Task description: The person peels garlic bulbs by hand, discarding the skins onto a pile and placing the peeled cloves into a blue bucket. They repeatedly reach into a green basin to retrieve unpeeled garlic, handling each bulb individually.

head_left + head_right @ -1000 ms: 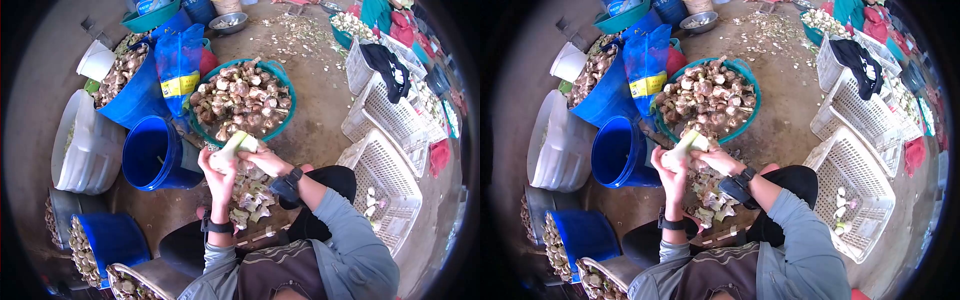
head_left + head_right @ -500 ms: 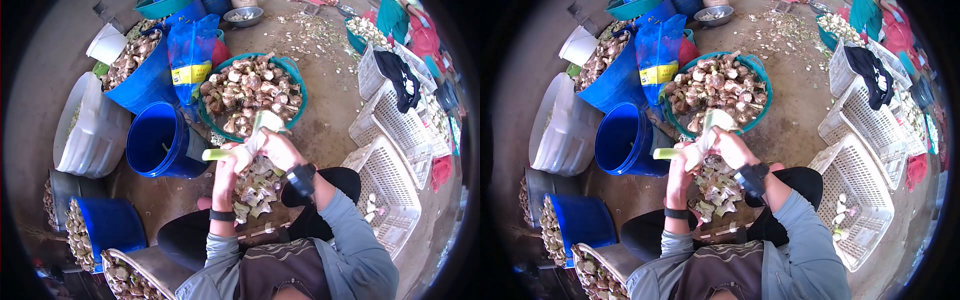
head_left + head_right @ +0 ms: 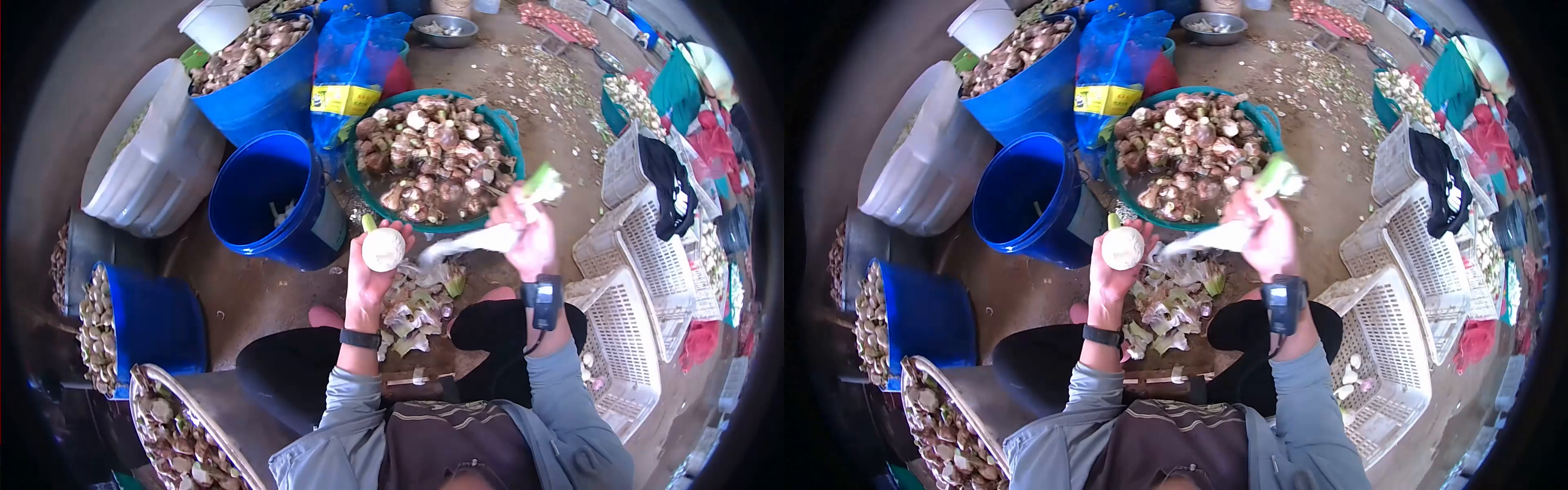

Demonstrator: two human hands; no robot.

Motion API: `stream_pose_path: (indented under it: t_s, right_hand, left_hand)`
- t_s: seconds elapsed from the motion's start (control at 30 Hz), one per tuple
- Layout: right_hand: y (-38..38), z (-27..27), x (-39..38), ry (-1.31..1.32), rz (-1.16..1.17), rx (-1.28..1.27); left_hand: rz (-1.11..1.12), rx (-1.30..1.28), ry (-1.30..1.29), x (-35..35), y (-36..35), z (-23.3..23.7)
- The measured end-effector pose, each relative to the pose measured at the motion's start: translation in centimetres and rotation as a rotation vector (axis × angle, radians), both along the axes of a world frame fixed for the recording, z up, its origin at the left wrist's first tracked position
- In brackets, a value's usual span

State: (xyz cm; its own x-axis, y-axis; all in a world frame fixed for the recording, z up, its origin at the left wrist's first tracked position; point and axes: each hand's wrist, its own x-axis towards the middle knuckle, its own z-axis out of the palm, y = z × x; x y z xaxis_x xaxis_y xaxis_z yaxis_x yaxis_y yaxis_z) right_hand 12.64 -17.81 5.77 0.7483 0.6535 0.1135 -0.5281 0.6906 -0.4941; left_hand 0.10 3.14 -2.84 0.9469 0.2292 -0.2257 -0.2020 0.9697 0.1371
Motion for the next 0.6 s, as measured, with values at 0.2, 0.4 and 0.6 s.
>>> stream_pose_path:
  t_s: [0.2, 0.4, 0.6]
  right_hand:
    - [2.2, -7.4, -0.8, -1.317, 0.404, -1.256]
    - [12.0, -7.2, -4.4, -0.961, 0.155, -0.764]
    - [6.1, -18.0, 13.6, -1.862, -0.366, -1.571]
  left_hand:
    - [0.156, -0.01, 0.003, -0.9, 2.1, -0.6]
    - [0.293, 0.452, 0.122, 1.3, 4.2, 0.9]
    - [1.322, 2.436, 1.048, 2.2, 15.1, 8.6]
